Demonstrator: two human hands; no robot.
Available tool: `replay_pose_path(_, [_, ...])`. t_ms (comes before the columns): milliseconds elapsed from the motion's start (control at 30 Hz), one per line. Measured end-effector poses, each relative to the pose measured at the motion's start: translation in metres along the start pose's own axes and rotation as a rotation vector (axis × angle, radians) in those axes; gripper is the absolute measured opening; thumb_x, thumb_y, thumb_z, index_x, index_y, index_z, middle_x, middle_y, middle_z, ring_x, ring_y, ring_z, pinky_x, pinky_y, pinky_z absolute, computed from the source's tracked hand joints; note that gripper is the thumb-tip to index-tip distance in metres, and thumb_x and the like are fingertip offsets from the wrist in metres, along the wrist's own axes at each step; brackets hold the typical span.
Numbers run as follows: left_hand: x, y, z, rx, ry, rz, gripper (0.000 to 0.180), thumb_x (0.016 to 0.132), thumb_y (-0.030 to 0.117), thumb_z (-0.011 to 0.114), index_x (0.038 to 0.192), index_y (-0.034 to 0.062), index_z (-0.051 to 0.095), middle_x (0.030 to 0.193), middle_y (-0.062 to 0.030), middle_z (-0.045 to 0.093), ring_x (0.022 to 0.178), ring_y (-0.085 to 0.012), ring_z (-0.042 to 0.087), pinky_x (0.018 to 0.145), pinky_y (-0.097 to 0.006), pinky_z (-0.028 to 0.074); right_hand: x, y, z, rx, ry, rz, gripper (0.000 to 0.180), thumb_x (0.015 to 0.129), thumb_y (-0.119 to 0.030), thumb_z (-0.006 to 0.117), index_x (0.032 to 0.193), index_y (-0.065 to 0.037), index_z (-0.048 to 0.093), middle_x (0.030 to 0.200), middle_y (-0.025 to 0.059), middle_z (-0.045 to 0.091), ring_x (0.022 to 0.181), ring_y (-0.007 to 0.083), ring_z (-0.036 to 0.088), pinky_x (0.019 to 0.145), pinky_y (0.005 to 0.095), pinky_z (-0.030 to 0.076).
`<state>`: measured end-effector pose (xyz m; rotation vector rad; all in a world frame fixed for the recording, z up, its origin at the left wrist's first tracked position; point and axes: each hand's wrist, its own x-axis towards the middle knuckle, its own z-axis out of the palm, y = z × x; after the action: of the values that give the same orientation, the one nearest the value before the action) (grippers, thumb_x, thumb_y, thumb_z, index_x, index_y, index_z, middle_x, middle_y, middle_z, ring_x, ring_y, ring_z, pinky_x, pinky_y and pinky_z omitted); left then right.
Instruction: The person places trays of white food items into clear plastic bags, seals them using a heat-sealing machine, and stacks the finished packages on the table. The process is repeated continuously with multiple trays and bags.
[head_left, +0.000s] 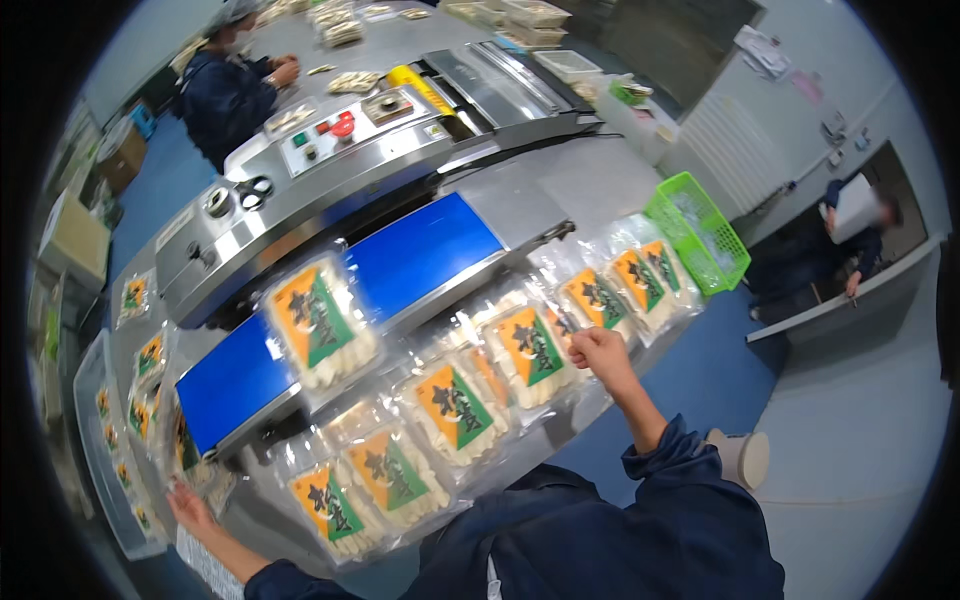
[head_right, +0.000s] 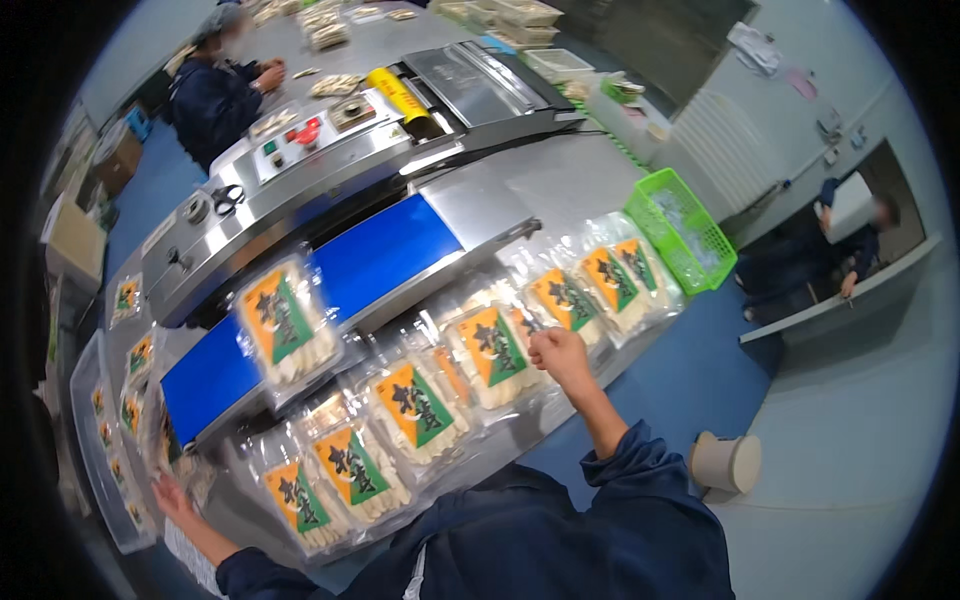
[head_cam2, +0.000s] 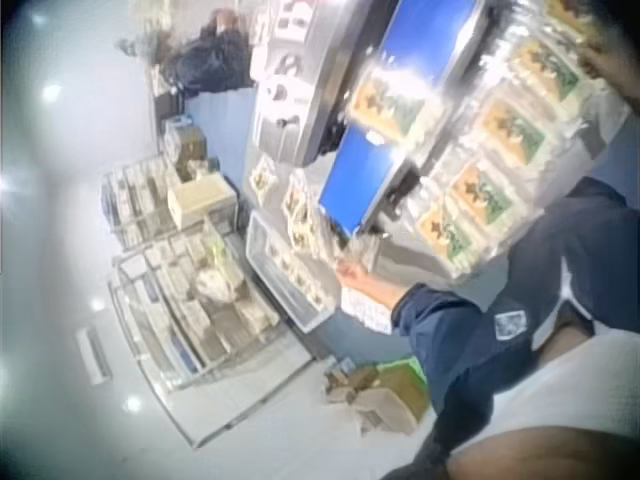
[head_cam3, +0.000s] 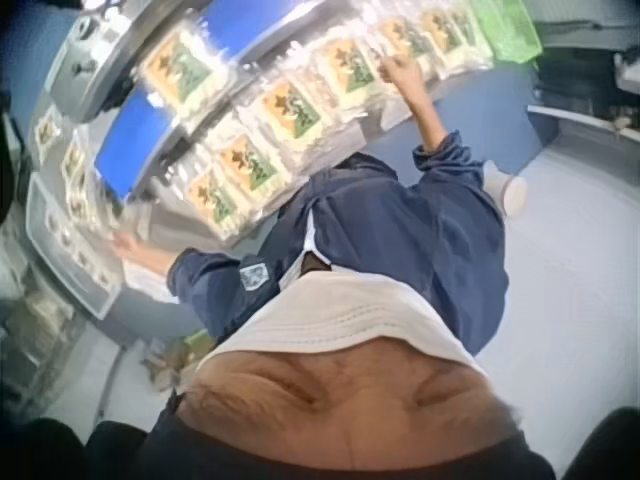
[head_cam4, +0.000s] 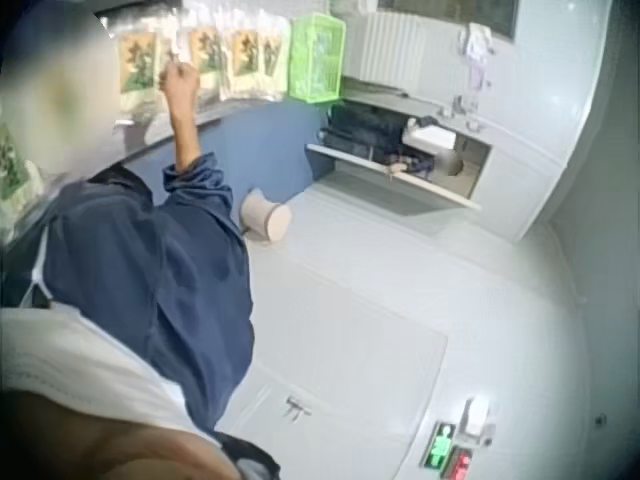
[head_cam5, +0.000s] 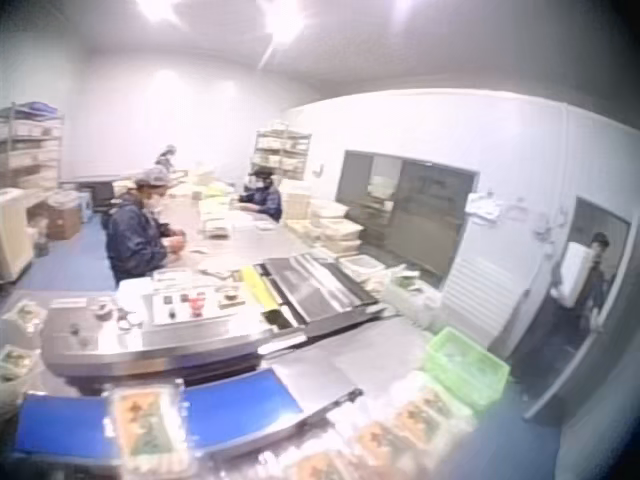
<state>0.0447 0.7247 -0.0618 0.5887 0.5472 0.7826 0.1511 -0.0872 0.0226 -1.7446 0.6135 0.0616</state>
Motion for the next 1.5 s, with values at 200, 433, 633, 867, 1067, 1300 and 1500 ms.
replay_pose_path(200, [-0.04,0.005,0.049,0.19,0.307,0.244,0.031,0.086,0.017,0.049,0.11,-0.0033,0.046,0.103,-0.0118,0.052,0.099,-0.0224,0.05,0.089,-0.03,0.042,0.051,0.035,-0.078,-0.222,0.309,-0.216,0.019,0.078,-0.013,0.052,0.073,0.003,0.06,0.057,0.0068,0.057,0.049,0.0104,0.053,0.047,0.0219,0.044])
replay_pose_path(433, [-0.253,-0.129,0.188,0.985,-0.251,0.396,0.019,0.084,0.013,0.049,0.095,-0.0012,0.055,0.089,-0.0048,0.053,0.07,-0.0102,0.05,0.061,-0.02,0.041,0.188,0.013,-0.162,-0.698,0.48,-0.35,0.035,0.077,-0.028,0.054,0.091,0.004,0.059,0.087,0.0184,0.061,0.084,0.0303,0.058,0.075,0.0334,0.044])
replay_pose_path(633, [-0.392,-0.234,0.29,1.038,-0.532,0.13,0.01,0.075,-0.001,0.054,0.084,-0.0023,0.057,0.074,-0.0051,0.055,0.066,-0.0114,0.053,0.059,-0.022,0.043,0.26,0.005,-0.176,-0.611,-0.056,0.102,0.029,0.072,-0.024,0.059,0.088,0.0,0.061,0.063,0.0136,0.059,0.05,0.0229,0.057,0.046,0.0347,0.044])
replay_pose_path(867, [-0.455,-0.383,0.353,1.108,-0.957,-0.383,0.022,0.078,0.009,0.059,0.098,-0.0004,0.058,0.087,-0.0081,0.061,0.08,-0.0132,0.058,0.073,-0.024,0.045,0.237,0.002,-0.192,-0.151,-0.292,0.217,0.016,0.076,-0.017,0.059,0.065,-0.006,0.053,0.051,-0.0016,0.042,0.041,0.0087,0.037,0.037,0.0225,0.027])
replay_pose_path(1067, [-0.486,-0.472,0.392,0.999,-1.07,-0.758,0.038,0.086,0.028,0.051,0.111,-0.0018,0.05,0.075,-0.0029,0.054,0.071,-0.009,0.052,0.064,-0.021,0.044,0.191,-0.056,-0.168,0.009,-0.318,0.111,0.019,0.077,-0.015,0.059,0.062,-0.006,0.052,0.053,-0.0026,0.042,0.044,0.0063,0.034,0.039,0.0213,0.025])
replay_pose_path(1300, [-0.438,-0.466,0.428,0.85,-0.784,-0.627,0.032,0.088,0.029,0.049,0.089,0.0,0.062,0.055,0.0024,0.044,0.047,-0.0052,0.038,0.043,-0.018,0.03,0.184,-0.091,-0.099,0.112,-0.332,-0.031,0.016,0.079,-0.013,0.058,0.065,-0.005,0.053,0.058,-0.0016,0.049,0.047,0.0061,0.045,0.04,0.0198,0.039])
replay_pose_path(1500, [-0.392,-0.47,0.452,0.72,-0.547,-0.527,0.018,0.083,0.018,0.056,0.082,0.0015,0.061,0.057,0.0036,0.043,0.046,-0.0032,0.033,0.04,-0.017,0.023,0.209,-0.11,-0.057,0.085,-0.331,-0.209,0.014,0.077,-0.011,0.057,0.067,-0.001,0.055,0.06,0.0026,0.054,0.048,0.0073,0.049,0.042,0.0215,0.044])
